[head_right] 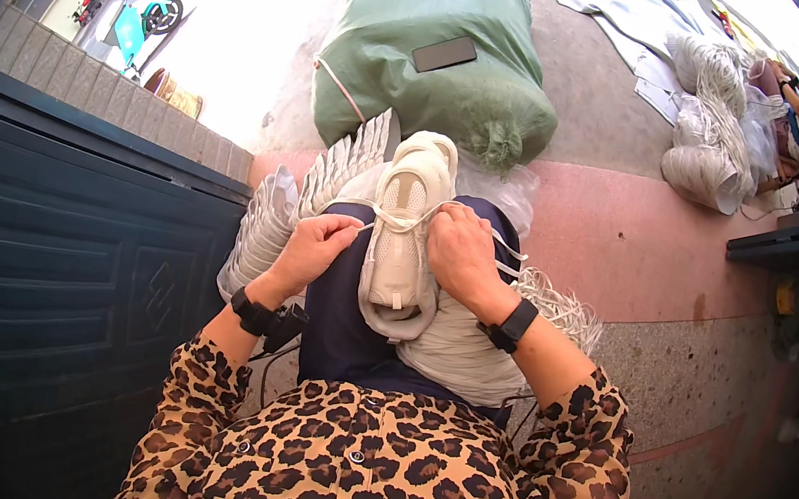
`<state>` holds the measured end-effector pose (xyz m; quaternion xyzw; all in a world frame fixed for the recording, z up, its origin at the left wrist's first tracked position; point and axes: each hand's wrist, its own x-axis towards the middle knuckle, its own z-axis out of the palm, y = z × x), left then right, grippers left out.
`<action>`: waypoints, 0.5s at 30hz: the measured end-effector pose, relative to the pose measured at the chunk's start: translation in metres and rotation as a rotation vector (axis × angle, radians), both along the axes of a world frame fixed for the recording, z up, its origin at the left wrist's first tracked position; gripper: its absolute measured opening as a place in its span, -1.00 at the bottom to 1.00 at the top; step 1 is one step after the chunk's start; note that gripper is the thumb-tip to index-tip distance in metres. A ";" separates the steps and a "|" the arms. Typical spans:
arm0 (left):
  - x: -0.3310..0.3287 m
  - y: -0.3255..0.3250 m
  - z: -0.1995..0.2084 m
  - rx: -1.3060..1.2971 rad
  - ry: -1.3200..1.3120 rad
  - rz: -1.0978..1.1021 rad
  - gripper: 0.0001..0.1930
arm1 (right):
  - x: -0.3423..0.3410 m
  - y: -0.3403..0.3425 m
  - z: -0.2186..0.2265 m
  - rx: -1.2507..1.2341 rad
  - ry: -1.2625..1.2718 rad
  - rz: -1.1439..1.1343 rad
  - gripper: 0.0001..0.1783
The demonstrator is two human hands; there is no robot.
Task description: Thread laces through the eyelets of a sneaker.
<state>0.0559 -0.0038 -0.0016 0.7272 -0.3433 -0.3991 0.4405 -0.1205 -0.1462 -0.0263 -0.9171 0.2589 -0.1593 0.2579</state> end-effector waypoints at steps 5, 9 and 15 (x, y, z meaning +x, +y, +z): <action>-0.004 0.001 -0.004 -0.025 -0.209 -0.025 -0.79 | 0.003 0.004 0.000 -0.165 0.023 0.037 -0.82; -0.004 -0.003 -0.010 -0.116 -0.510 -0.034 -0.85 | 0.005 0.008 0.011 -0.155 0.100 0.059 -0.81; 0.003 -0.014 0.006 -0.060 -0.973 -0.384 -0.90 | 0.004 0.008 0.010 -0.165 0.122 -0.073 -0.85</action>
